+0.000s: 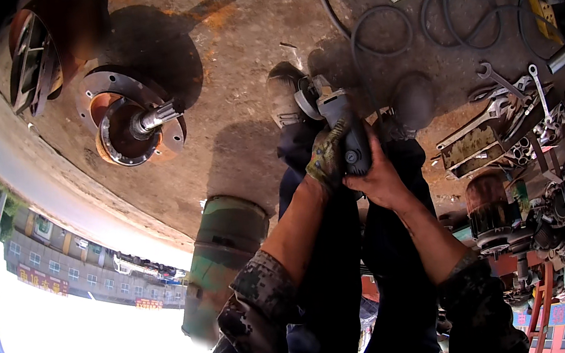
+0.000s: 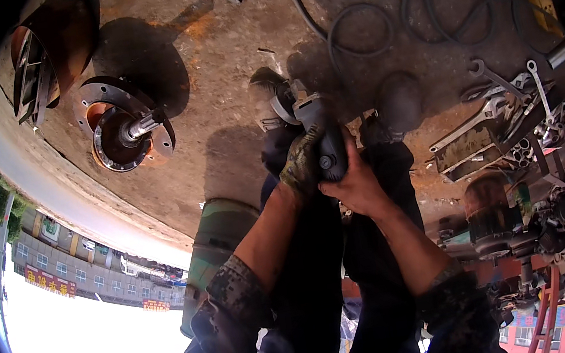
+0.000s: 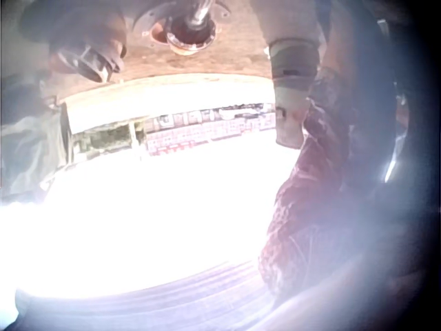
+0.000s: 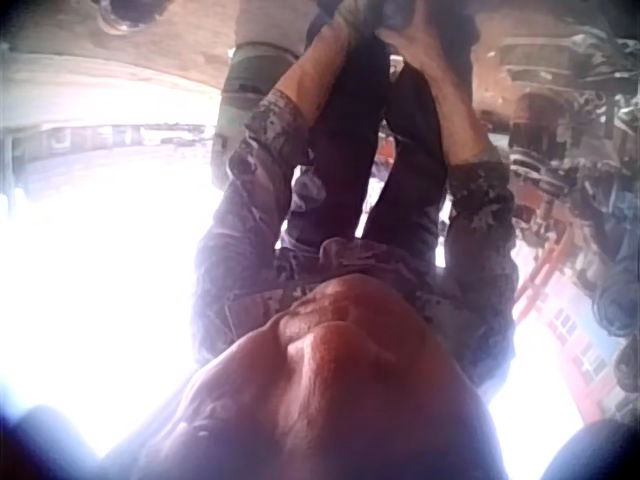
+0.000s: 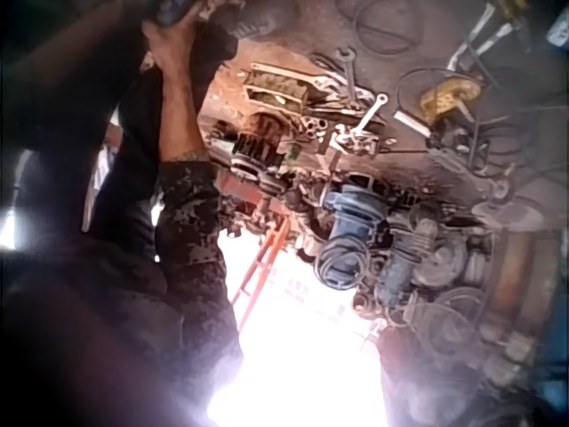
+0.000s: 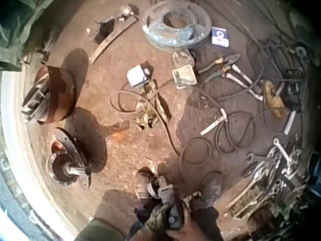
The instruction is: The person sits on the ground and uses an angle grinder to smooth the edges of small rectangular metal pieces. They repeatedly grind the edges, pause to inspect the pieces, and then resume grinding.
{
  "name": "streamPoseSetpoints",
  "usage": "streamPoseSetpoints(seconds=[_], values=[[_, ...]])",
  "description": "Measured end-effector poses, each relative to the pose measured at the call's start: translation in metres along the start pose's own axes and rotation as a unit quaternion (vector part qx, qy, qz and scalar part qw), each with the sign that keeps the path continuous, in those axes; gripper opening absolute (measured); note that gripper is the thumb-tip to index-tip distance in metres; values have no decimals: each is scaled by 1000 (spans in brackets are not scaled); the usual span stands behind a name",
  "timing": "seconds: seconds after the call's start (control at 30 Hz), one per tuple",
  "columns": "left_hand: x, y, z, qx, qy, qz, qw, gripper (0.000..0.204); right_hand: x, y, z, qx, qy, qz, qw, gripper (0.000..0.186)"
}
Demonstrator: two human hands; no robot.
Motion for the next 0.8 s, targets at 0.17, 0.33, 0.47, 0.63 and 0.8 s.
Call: streamPoseSetpoints(seconds=[0.17,0.33,0.47,0.63,0.8], values=[[-5,7,0,142,147,-23,979,45,4,1,-7,35,-43,23,998,123],[6,-4,4,62,166,-23,984,39,-2,-7,3,5,-4,11,1000,122],[20,-15,-4,42,130,12,990,49,-4,-21,8,-16,43,3,999,122],[31,-18,0,72,110,14,991,47,-13,-20,16,-21,17,5,1000,122],[26,-10,-1,87,111,25,990,45,-10,-14,2,-3,42,-3,999,121]])
Point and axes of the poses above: each hand's wrist, its own y-axis towards the middle knuckle, its own x-axis out of the palm, z = x × y, the point moved 2 cm from there along y, towards the middle knuckle, and after that the axes turned 5 degrees about x, right-handed, at the moved point
